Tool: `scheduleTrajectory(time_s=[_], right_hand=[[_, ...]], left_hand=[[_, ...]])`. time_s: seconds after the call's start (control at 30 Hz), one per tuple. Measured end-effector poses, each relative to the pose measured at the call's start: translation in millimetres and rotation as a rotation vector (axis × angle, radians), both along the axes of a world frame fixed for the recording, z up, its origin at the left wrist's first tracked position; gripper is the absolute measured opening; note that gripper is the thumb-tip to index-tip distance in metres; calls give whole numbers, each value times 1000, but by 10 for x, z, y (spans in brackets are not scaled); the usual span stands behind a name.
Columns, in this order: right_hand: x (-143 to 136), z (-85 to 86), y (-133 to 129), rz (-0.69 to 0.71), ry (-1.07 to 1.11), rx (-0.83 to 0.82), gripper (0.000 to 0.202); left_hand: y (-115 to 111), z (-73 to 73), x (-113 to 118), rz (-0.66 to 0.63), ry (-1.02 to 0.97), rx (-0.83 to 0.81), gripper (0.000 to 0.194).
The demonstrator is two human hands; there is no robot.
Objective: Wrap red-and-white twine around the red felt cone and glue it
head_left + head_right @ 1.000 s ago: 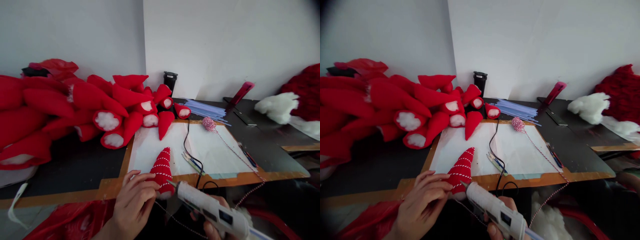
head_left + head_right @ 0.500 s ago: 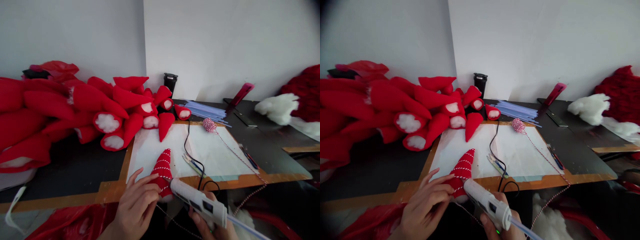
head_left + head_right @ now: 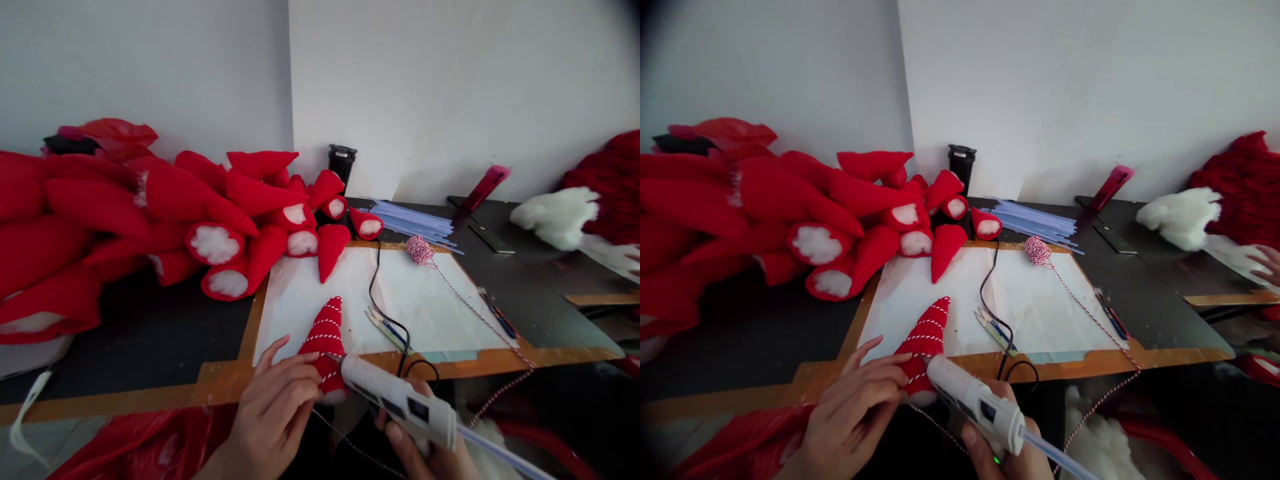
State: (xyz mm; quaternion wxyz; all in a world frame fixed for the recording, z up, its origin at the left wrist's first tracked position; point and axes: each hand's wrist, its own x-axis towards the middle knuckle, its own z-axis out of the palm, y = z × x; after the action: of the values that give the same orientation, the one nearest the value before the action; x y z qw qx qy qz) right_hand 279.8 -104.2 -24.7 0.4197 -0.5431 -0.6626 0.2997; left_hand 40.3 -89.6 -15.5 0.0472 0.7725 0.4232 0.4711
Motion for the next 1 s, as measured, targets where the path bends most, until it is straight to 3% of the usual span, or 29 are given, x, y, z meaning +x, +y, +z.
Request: scheduleTrajectory(time_s=[0.2, 0.43, 0.6, 0.7, 1.0], right_hand=[[2, 152, 107, 35, -69, 48, 27], [-81, 19, 173, 131, 13, 10, 34], [17, -103, 106, -31, -54, 41, 41], [49, -121, 82, -60, -33, 49, 42], [-112, 155, 228, 25, -57, 128, 20]], left_hand=[[4, 6, 15, -17, -8, 27, 30], [14, -31, 16, -20, -31, 36, 30], [8, -39, 9, -25, -28, 33, 30], [9, -41, 7, -21, -29, 30, 30], [7, -46, 0, -12, -35, 44, 29]])
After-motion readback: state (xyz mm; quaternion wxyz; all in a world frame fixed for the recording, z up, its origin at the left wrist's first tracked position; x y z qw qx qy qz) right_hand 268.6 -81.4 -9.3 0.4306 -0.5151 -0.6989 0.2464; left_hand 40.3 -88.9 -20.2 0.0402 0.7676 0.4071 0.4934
